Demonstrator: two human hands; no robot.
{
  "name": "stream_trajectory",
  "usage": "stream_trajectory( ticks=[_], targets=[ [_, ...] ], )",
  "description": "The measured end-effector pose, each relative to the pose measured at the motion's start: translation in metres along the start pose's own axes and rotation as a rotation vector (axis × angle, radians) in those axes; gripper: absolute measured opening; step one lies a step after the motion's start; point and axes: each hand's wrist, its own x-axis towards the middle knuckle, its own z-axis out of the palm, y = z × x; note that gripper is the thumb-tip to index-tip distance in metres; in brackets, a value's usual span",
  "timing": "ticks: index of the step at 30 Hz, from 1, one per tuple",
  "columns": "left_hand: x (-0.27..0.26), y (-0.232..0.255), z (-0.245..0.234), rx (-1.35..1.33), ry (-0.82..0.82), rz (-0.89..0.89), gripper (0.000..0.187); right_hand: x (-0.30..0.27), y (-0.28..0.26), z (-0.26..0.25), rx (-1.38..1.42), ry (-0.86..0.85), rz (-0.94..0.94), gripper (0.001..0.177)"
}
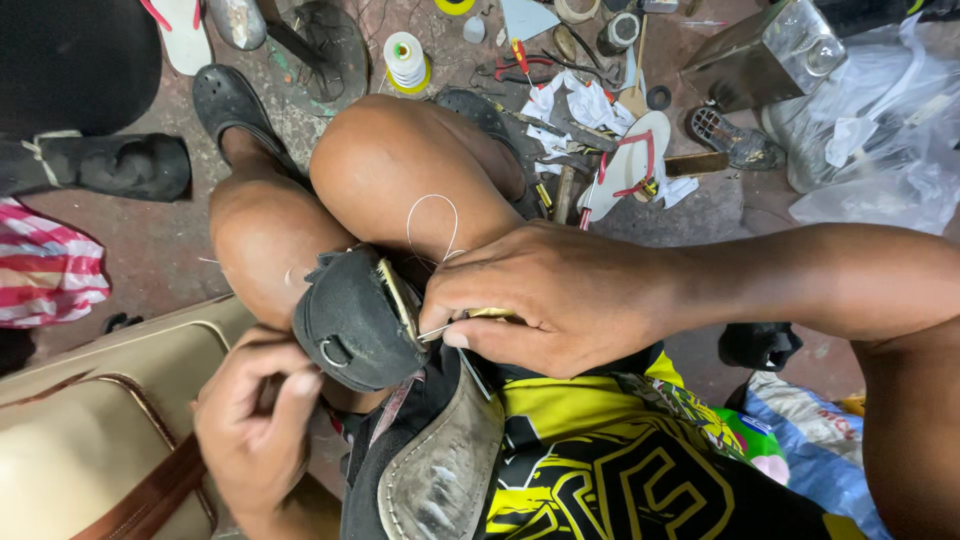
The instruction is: The person sits on the floor and sews a black shoe using a needle and white thread. They hold the shoe in their left hand and repeatedly push the needle through the sole and upper, pulling the thread tight to secure the repair.
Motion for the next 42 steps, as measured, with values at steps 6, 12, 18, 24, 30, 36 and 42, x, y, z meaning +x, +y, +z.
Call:
stream_trajectory(
  ticks=[6,12,18,24,30,36,42],
  targets=[
    [-0.021,-0.017,-0.005,-1.505,0.041,0.033,0.034,-0.001,0.005,0.005,-0.073,0.025,-0.044,0.013],
    [-0.021,-0.010,0.009,-0.383,0.234,-0.317,0.027,0.000,0.001,0.004,-0.127,0.022,-0.064,0.014],
    [-0.001,0.036,0.037,-0.304,0.058,-0.350,0.025,0.002,0.000,0.004,-0.275,-0.004,-0.100,0.018],
    [0.009,0.028,0.026,-0.383,-0.099,-0.319,0.010,0.000,-0.006,0.007,-0.386,-0.017,-0.060,0.022],
    [0.013,0.009,0.011,-0.321,-0.240,-0.357,0.010,-0.003,-0.009,0.013,-0.450,-0.029,-0.056,0.045],
    [0.012,0.010,0.010,-0.254,-0.197,-0.394,0.015,-0.003,-0.014,0.012,-0.493,-0.157,0.077,0.043],
    [0.015,0.011,0.013,-0.344,-0.220,-0.398,0.013,-0.001,-0.018,0.011,-0.523,-0.143,0.066,0.046]
  ],
)
